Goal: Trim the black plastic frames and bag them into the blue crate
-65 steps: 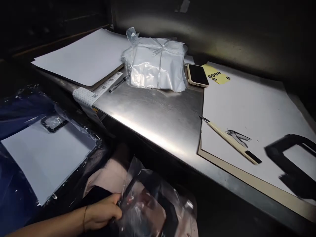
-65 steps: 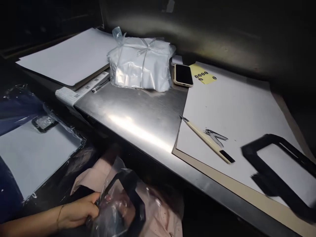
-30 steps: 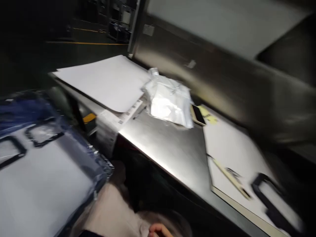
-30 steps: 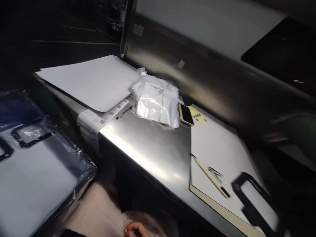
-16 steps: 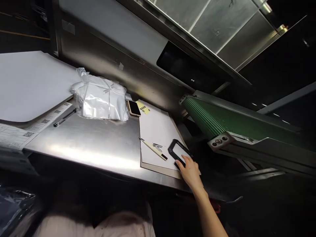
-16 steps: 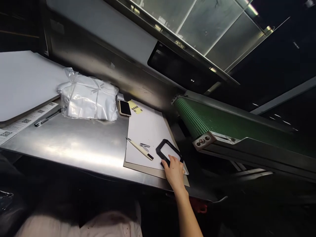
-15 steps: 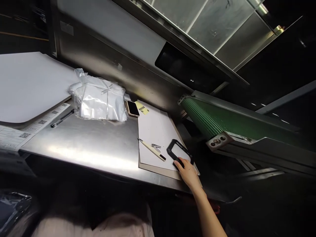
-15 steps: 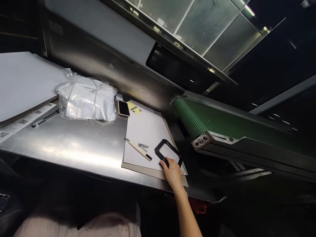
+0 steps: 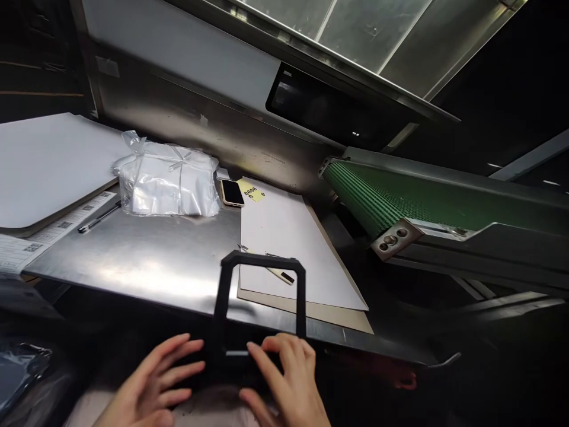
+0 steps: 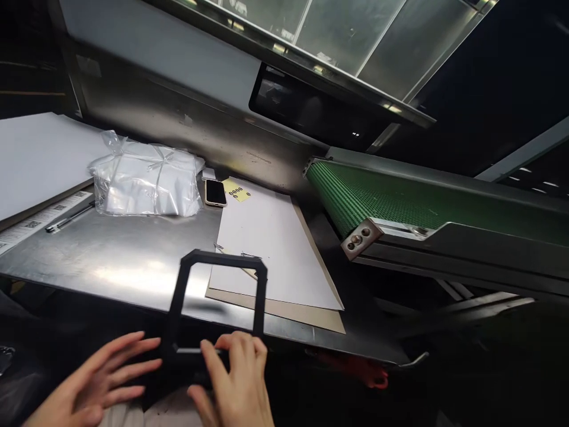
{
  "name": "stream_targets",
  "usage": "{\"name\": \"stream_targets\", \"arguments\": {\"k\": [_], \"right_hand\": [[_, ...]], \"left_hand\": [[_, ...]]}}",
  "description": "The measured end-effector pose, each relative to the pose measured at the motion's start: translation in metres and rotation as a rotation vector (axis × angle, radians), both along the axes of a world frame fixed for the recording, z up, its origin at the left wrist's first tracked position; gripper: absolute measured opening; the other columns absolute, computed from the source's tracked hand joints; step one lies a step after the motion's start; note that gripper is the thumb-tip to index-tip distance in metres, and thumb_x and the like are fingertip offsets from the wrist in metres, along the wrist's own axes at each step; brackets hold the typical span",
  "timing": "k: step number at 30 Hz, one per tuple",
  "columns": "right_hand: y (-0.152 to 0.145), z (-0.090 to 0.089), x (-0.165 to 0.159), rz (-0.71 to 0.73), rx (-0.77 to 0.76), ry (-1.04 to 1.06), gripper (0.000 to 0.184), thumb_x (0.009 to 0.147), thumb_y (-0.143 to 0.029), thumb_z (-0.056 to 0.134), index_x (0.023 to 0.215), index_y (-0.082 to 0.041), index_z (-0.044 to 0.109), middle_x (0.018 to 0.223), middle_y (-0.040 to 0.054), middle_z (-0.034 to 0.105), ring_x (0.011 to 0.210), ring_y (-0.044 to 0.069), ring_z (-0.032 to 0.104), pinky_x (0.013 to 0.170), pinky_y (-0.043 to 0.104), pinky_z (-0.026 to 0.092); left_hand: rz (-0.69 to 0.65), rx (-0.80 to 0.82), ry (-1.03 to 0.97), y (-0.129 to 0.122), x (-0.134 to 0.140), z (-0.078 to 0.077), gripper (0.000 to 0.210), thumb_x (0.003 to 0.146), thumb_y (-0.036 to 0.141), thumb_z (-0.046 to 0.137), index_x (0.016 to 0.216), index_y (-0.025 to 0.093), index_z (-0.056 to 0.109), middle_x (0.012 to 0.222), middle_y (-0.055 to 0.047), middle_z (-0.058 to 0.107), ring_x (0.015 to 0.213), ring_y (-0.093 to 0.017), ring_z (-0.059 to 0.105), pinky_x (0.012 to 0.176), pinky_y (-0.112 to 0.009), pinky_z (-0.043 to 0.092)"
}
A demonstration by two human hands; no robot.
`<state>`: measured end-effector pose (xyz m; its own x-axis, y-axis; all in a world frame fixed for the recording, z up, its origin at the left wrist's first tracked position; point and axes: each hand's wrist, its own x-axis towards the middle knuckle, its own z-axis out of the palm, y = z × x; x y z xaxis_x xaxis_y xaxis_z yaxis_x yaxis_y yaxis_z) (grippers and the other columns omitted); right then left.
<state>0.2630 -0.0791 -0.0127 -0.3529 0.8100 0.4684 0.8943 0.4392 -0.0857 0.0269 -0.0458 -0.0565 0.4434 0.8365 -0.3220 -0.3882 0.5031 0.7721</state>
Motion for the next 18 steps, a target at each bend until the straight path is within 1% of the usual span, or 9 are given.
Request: {"name": "stream_targets", "arguments": {"k": [3, 5, 6, 8, 10, 11, 13, 15, 18], "right_hand": [[-0.007, -0.018, -0.026, 0.122, -0.014, 0.027, 0.045, 0.07, -0.043, 0.061, 0.111, -0.027, 0.052, 0.078, 0.0057, 0.06, 0.069, 0.022, 0.054, 0.06, 0.037, 0.043], [-0.01, -0.027, -0.034, 0.134, 0.007, 0.118, 0.042, 0.073, -0.044, 0.058, 0.112, -0.031, 0.051, 0.083, 0.0064, 0.059, 0.074, 0.024, 0.053, 0.062, 0.039, 0.043], [-0.012, -0.03, -0.036, 0.093, 0.029, 0.227, 0.038, 0.075, -0.042, 0.056, 0.111, -0.033, 0.051, 0.089, 0.007, 0.057, 0.08, 0.025, 0.053, 0.066, 0.04, 0.043], [-0.013, -0.03, -0.037, -0.085, 0.034, 0.573, 0.031, 0.078, -0.035, 0.053, 0.109, -0.035, 0.052, 0.104, 0.0072, 0.051, 0.095, 0.026, 0.048, 0.077, 0.043, 0.041], [-0.011, -0.027, -0.039, -0.249, -0.119, 1.011, 0.032, 0.08, -0.031, 0.052, 0.111, -0.033, 0.05, 0.112, 0.0062, 0.048, 0.103, 0.024, 0.046, 0.085, 0.041, 0.038], [-0.009, -0.025, -0.041, -0.264, -0.275, 1.216, 0.034, 0.079, -0.032, 0.053, 0.112, -0.031, 0.049, 0.111, 0.0059, 0.049, 0.1, 0.022, 0.048, 0.083, 0.037, 0.039], [-0.004, -0.021, -0.047, -0.178, -0.602, 1.556, 0.036, 0.078, -0.037, 0.054, 0.112, -0.025, 0.049, 0.092, 0.0047, 0.058, 0.076, 0.016, 0.054, 0.065, 0.028, 0.042], [0.0, -0.019, -0.055, -0.086, -0.803, 1.743, 0.032, 0.078, -0.037, 0.053, 0.104, -0.019, 0.053, 0.065, -0.0001, 0.056, 0.051, 0.009, 0.045, 0.047, 0.021, 0.032], [-0.001, -0.019, -0.067, -0.054, -0.812, 1.824, 0.026, 0.079, -0.039, 0.05, 0.094, -0.019, 0.054, 0.05, -0.0045, 0.045, 0.044, 0.008, 0.033, 0.042, 0.021, 0.022]], "left_hand": [[0.046, -0.112, -0.059, -0.008, 0.024, 0.01, 0.046, 0.06, 0.048, 0.068, 0.096, 0.025, 0.053, 0.098, -0.006, 0.068, 0.096, -0.027, 0.058, 0.083, -0.037, 0.044], [0.072, -0.131, -0.003, -0.011, 0.024, 0.017, 0.034, 0.067, 0.044, 0.064, 0.091, 0.023, 0.052, 0.087, -0.003, 0.071, 0.092, -0.02, 0.059, 0.084, -0.03, 0.042], [0.073, -0.134, 0.03, -0.012, 0.02, 0.02, 0.033, 0.068, 0.044, 0.063, 0.09, 0.023, 0.051, 0.083, -0.003, 0.071, 0.089, -0.018, 0.06, 0.082, -0.028, 0.043], [0.07, -0.161, 0.08, -0.014, 0.008, 0.027, 0.037, 0.068, 0.046, 0.062, 0.092, 0.022, 0.048, 0.078, -0.003, 0.071, 0.08, -0.017, 0.061, 0.074, -0.027, 0.046], [0.066, -0.218, 0.092, -0.016, -0.003, 0.032, 0.042, 0.066, 0.049, 0.062, 0.094, 0.022, 0.045, 0.074, -0.003, 0.071, 0.071, -0.018, 0.061, 0.065, -0.027, 0.047], [0.065, -0.237, 0.089, -0.017, -0.008, 0.034, 0.043, 0.067, 0.048, 0.062, 0.095, 0.022, 0.044, 0.073, -0.003, 0.07, 0.069, -0.018, 0.061, 0.061, -0.027, 0.047], [0.052, -0.228, 0.092, -0.018, -0.014, 0.037, 0.037, 0.071, 0.044, 0.058, 0.097, 0.022, 0.043, 0.071, -0.003, 0.07, 0.065, -0.017, 0.06, 0.057, -0.026, 0.046], [0.038, -0.195, 0.118, -0.02, -0.018, 0.037, 0.031, 0.076, 0.04, 0.054, 0.099, 0.021, 0.043, 0.07, -0.002, 0.069, 0.063, -0.015, 0.057, 0.058, -0.025, 0.044], [0.05, -0.181, 0.182, -0.022, -0.019, 0.034, 0.039, 0.074, 0.044, 0.055, 0.103, 0.022, 0.042, 0.074, -0.002, 0.069, 0.068, -0.016, 0.058, 0.066, -0.026, 0.042]]}}
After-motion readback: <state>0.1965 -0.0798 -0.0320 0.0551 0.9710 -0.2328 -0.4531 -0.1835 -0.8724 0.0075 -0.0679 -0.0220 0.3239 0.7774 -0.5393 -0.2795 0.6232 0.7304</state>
